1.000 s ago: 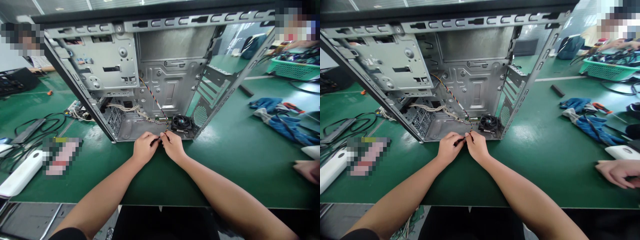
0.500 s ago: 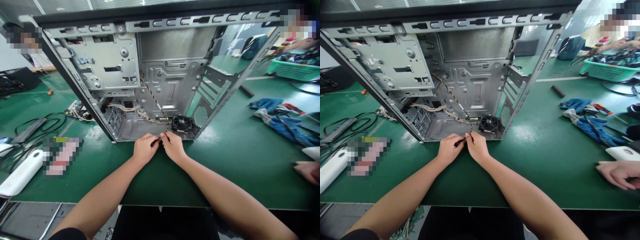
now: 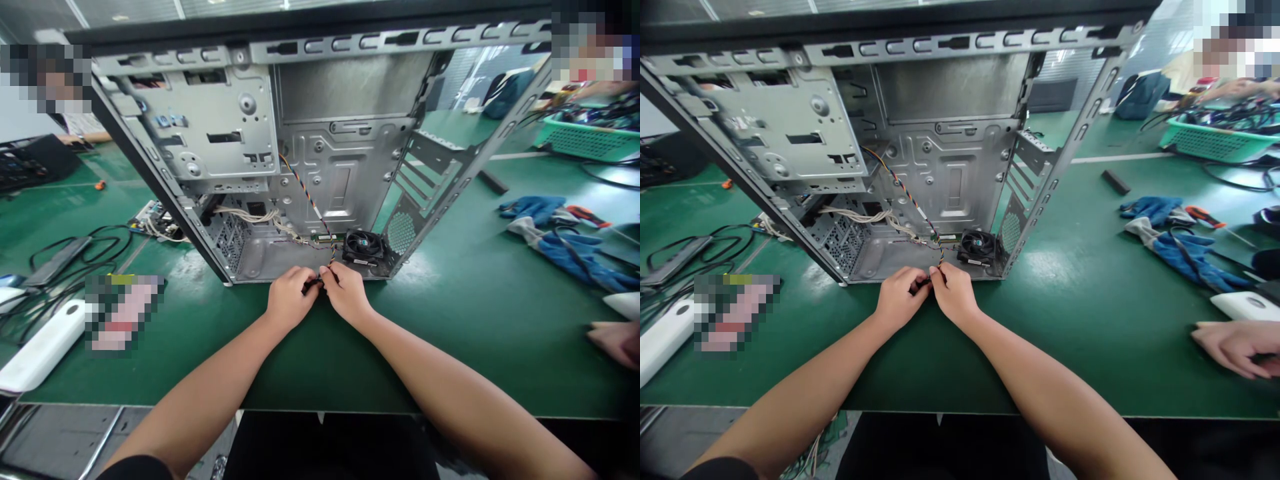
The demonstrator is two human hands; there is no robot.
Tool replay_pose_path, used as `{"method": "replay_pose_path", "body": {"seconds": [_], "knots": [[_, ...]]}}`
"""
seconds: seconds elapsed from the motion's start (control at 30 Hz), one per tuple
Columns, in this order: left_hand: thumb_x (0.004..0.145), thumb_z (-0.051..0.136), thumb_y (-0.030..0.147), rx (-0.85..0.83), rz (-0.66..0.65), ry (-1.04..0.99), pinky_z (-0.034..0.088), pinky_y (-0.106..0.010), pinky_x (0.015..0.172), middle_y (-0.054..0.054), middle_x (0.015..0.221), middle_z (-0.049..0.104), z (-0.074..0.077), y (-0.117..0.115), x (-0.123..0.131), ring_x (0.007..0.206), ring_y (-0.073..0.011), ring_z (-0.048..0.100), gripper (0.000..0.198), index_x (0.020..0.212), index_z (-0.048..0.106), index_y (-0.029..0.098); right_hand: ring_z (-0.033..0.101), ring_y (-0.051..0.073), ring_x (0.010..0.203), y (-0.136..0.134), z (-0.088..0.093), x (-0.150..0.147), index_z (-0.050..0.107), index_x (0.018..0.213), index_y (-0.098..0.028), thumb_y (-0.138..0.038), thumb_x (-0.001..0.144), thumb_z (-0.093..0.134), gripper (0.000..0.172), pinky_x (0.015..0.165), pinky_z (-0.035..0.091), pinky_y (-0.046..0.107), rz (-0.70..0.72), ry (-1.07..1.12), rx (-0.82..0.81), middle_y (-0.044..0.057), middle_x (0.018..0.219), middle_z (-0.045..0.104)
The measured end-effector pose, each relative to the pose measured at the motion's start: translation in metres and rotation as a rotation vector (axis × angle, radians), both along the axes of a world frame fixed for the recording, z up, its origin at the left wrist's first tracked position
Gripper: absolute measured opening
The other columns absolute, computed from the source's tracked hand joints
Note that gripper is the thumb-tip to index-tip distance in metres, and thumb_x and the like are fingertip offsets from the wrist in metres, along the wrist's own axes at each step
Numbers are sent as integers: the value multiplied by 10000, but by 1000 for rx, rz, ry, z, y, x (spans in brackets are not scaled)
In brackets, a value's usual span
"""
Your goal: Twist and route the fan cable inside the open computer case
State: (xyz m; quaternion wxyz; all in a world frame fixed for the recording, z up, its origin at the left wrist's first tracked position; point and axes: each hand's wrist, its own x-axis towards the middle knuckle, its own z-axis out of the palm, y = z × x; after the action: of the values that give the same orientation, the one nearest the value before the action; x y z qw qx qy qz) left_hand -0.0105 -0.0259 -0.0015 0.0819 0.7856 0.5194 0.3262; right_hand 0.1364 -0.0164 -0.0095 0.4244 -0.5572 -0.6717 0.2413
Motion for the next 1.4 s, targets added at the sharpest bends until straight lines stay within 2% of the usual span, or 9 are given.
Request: {"method": "replay_pose_path", "body": {"seconds": [0.23,0.37,0.5,0.93,1.17,1.4], "knots": [[809,627,230,-9,-10,-10,424,-247,620,-7,802,642,0,0,0,666,-128,571,42,838,620,201,491,142,550,0,0,-1,412,644,-230,-368,927,404,315,538,332,264,24,20,-35,-12,578,496],[855,596,260,-19,-30,-7,430,-250,636,-7,782,640,1,0,-1,683,-133,585,68,844,629,202,509,142,548,0,-1,-1,413,664,-232,-370,930,398,300,538,344,263,23,34,-64,-5,595,522],[873,577,261,-28,-46,-8,428,-248,644,-2,753,640,2,0,-1,686,-133,590,93,832,634,201,508,140,543,1,-2,0,405,668,-233,-361,931,394,292,538,349,262,33,35,-58,-10,596,507],[801,630,213,-18,-17,-13,424,-242,633,9,773,603,0,1,-1,649,-116,551,46,842,617,194,440,132,530,2,-3,-1,390,628,-230,-352,911,431,311,525,302,268,30,16,-12,-27,563,450],[804,633,226,10,-13,-20,430,-243,633,4,791,606,-1,0,-1,645,-115,549,59,849,616,193,402,122,538,-1,0,-1,369,599,-224,-355,887,475,334,538,289,267,-50,48,35,-41,553,413],[838,617,253,12,-23,10,428,-244,646,0,808,632,-3,0,-2,674,-121,575,63,870,631,200,430,126,530,1,-4,0,385,611,-227,-360,892,462,320,526,305,266,-25,97,-10,-32,557,446]]}}
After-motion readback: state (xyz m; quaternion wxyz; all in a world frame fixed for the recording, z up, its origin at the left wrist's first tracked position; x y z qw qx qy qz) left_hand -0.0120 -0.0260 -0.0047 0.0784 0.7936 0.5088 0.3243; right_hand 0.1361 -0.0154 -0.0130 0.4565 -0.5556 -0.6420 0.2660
